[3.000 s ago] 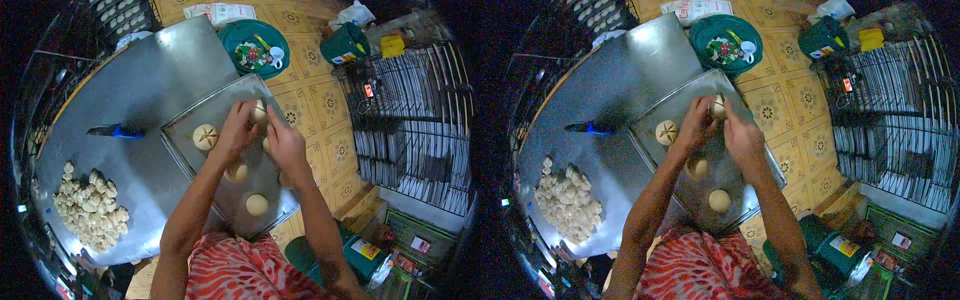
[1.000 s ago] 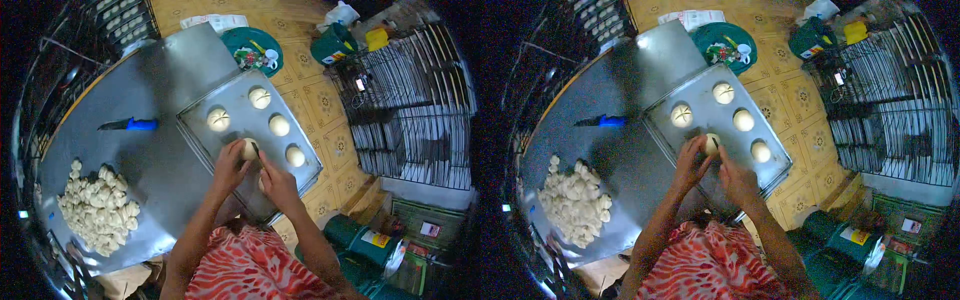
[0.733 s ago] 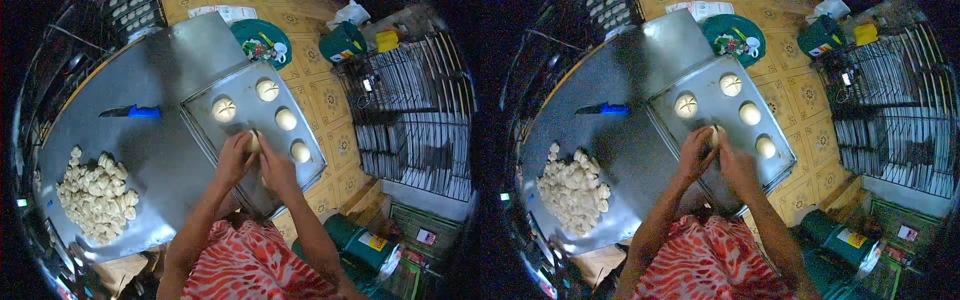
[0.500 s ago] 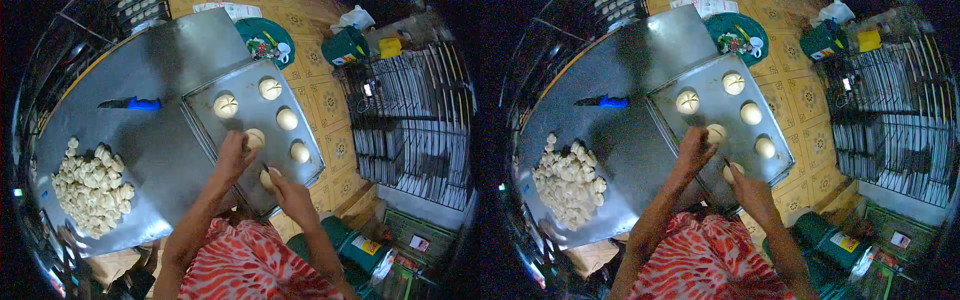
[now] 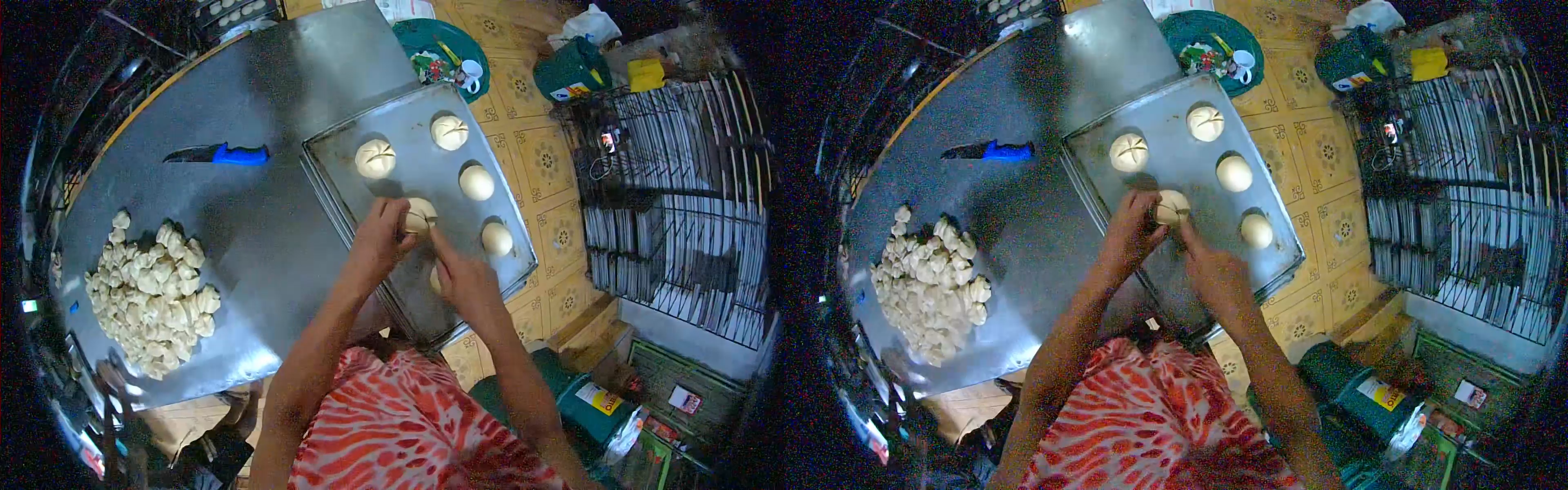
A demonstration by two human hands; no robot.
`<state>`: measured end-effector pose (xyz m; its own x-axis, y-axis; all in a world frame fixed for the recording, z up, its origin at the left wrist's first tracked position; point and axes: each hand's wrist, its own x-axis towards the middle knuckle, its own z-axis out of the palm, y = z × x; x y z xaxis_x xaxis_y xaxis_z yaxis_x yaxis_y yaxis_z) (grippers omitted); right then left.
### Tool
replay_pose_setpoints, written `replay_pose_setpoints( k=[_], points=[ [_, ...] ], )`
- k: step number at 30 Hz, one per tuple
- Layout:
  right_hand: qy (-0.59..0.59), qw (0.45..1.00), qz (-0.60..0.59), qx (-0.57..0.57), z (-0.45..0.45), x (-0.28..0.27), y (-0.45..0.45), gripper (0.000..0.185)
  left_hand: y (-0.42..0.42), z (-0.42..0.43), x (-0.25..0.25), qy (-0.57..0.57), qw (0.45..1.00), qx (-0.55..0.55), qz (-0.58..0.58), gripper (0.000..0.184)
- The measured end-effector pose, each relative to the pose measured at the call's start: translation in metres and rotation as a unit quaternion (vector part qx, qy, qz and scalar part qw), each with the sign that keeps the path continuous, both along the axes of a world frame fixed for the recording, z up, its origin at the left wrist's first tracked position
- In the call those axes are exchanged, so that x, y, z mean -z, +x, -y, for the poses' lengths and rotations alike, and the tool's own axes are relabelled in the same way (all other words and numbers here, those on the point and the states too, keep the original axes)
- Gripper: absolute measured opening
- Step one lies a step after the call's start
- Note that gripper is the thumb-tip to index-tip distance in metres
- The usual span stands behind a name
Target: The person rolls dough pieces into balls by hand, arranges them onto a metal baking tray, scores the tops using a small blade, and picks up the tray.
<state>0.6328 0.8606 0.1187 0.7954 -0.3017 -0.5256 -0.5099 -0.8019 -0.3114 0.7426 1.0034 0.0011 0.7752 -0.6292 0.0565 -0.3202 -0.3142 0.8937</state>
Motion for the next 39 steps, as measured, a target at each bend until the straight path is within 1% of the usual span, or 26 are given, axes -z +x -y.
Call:
replay_pose_setpoints(
  k=[1,3,4,6,7,9,11,13,15,16,17,19,21,22,24,25,26,27,28,29,30,32,36,37,38,39],
  points=[
    [-0.004,1.0,-0.002,-0.003,0.001,-0.007,-0.022,0.049,-0.001,0.001,-0.003,-0.004,1.0,-0.003,-0.002,0.057],
    [-0.016,0.995,0.091,-0.032,0.004,-0.015,-0.052,0.05,-0.002,0.004,-0.007,0.101,0.986,-0.046,-0.124,0.054],
    [-0.018,0.995,0.09,-0.027,0.003,-0.012,-0.053,0.05,-0.005,0.004,-0.007,0.1,0.986,-0.042,-0.125,0.054],
    [-0.021,0.983,0.18,0.005,0.0,-0.004,-0.043,0.053,-0.007,0.001,-0.007,0.085,0.989,-0.045,-0.112,0.049],
    [-0.02,0.983,0.181,0.007,-0.003,-0.002,-0.032,0.053,-0.012,0.0,-0.006,0.087,0.989,-0.045,-0.111,0.049],
    [0.014,0.986,0.165,0.014,-0.007,0.004,-0.002,0.053,-0.018,-0.004,0.0,-0.07,0.99,-0.076,-0.097,0.045],
    [0.018,0.984,0.174,0.011,-0.004,0.017,0.024,0.052,-0.02,-0.002,0.01,-0.051,0.992,-0.083,-0.076,0.044],
    [0.019,0.983,0.181,0.006,0.001,0.032,0.037,0.052,-0.015,0.002,0.005,-0.034,0.993,-0.093,-0.058,0.044],
    [0.049,0.972,0.23,-0.015,0.005,0.044,0.037,0.052,-0.01,0.003,-0.005,0.038,0.991,-0.072,-0.106,0.047],
    [0.049,0.972,0.229,-0.015,0.005,0.035,0.024,0.052,-0.012,0.002,-0.003,0.038,0.991,-0.072,-0.108,0.047],
    [0.033,0.984,0.17,-0.034,0.007,0.019,0.003,0.052,-0.01,0.002,-0.001,0.033,0.992,-0.069,-0.101,0.048],
    [0.017,0.992,0.111,-0.056,0.014,0.0,-0.036,0.052,-0.009,-0.003,-0.003,0.027,0.993,-0.07,-0.094,0.049],
    [0.019,0.994,0.101,-0.039,0.023,-0.011,-0.062,0.055,-0.009,-0.003,-0.007,0.04,0.996,-0.08,0.026,0.054],
    [0.016,0.994,0.105,-0.038,0.031,-0.011,-0.06,0.055,-0.013,0.003,-0.008,0.036,0.996,-0.079,0.03,0.054],
    [0.022,0.986,0.163,0.039,0.047,-0.011,-0.057,0.054,-0.03,0.014,-0.011,-0.013,0.99,-0.124,-0.065,0.058],
    [0.019,0.985,0.168,0.046,0.06,-0.002,-0.056,0.054,-0.037,0.023,-0.047,-0.039,0.986,-0.091,-0.133,0.061],
    [0.004,0.98,0.197,0.042,0.074,0.014,-0.054,0.054,-0.041,0.04,-0.049,-0.038,0.987,-0.085,-0.131,0.061],
    [-0.009,0.974,0.225,0.038,0.085,0.024,-0.05,0.053,-0.043,0.055,-0.049,-0.029,0.992,-0.042,-0.111,0.061],
    [-0.008,0.973,0.228,0.041,0.095,0.026,-0.043,0.053,-0.044,0.069,-0.048,-0.019,0.996,-0.001,-0.092,0.06],
    [-0.013,0.971,0.237,0.038,0.106,0.028,-0.036,0.052,-0.043,0.088,-0.037,0.026,0.998,0.006,-0.053,0.063],
    [-0.018,0.969,0.244,0.033,0.116,0.031,-0.028,0.051,-0.04,0.105,-0.031,0.028,0.998,0.004,-0.051,0.063],
    [-0.032,0.97,0.24,0.013,0.131,0.034,-0.004,0.05,-0.03,0.135,-0.02,-0.085,0.988,-0.083,0.095,0.062],
    [-0.064,0.964,0.253,-0.052,0.152,0.059,0.019,0.049,-0.019,0.158,0.018,-0.116,0.985,-0.078,0.097,0.056],
    [-0.077,0.977,0.19,-0.053,0.148,0.045,0.011,0.049,-0.017,0.156,0.02,-0.093,0.99,-0.065,0.088,0.052],
    [-0.082,0.977,0.191,-0.054,0.147,0.026,-0.001,0.049,-0.013,0.157,0.02,-0.073,0.993,-0.054,0.081,0.049],
    [-0.07,0.989,0.125,-0.046,0.146,0.008,-0.018,0.05,-0.013,0.156,0.013,-0.046,0.996,-0.048,0.061,0.045]
  ],
)
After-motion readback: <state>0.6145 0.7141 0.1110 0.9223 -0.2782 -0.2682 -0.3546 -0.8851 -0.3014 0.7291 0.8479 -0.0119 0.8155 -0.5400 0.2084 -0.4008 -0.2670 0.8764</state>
